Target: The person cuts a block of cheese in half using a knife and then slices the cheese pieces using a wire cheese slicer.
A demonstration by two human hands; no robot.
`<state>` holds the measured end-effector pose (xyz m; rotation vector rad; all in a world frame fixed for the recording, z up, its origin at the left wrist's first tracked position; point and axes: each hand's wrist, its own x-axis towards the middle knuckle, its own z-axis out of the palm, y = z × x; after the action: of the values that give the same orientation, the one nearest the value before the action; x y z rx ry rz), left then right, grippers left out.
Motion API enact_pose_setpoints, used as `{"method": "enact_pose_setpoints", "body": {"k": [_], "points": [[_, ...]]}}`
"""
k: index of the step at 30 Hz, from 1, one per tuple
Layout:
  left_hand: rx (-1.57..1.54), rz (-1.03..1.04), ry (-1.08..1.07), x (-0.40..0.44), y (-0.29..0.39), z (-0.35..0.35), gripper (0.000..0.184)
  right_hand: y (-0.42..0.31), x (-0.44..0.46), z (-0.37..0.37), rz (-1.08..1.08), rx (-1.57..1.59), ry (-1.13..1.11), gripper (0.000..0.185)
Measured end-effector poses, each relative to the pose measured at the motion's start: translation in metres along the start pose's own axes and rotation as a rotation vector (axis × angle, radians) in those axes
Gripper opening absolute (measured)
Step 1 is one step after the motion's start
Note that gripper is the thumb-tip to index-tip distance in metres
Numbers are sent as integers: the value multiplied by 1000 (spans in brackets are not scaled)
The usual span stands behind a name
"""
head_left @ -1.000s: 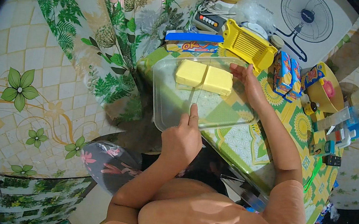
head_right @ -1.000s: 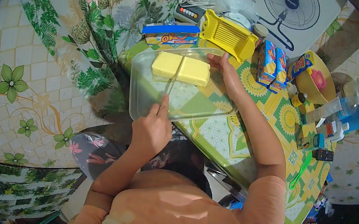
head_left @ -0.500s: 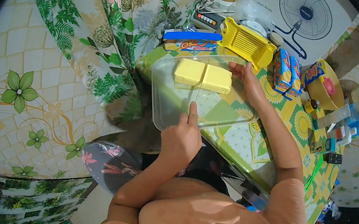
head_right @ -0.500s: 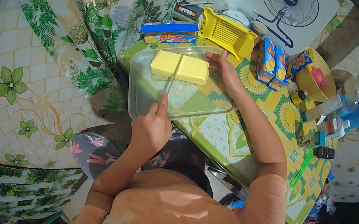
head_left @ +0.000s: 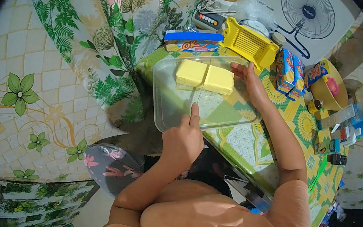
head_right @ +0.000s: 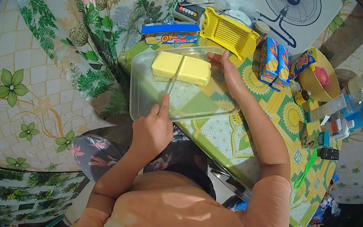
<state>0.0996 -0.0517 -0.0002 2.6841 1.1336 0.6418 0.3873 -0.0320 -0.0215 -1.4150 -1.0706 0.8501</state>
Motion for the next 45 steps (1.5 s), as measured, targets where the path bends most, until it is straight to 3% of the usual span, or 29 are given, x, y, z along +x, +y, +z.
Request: {"method": "enact_pose_setpoints", "body": {"k": [20, 32, 45], "points": [[-7, 51, 33, 1, -4, 1, 61, 3, 2, -1, 21, 20, 0, 81], [27, -55, -119, 4, 2, -7, 58, 5, 2, -4, 63, -20, -5, 79], [78, 25, -159, 15, 2, -20, 60, 3, 2, -2, 75, 30, -18, 79]]}}
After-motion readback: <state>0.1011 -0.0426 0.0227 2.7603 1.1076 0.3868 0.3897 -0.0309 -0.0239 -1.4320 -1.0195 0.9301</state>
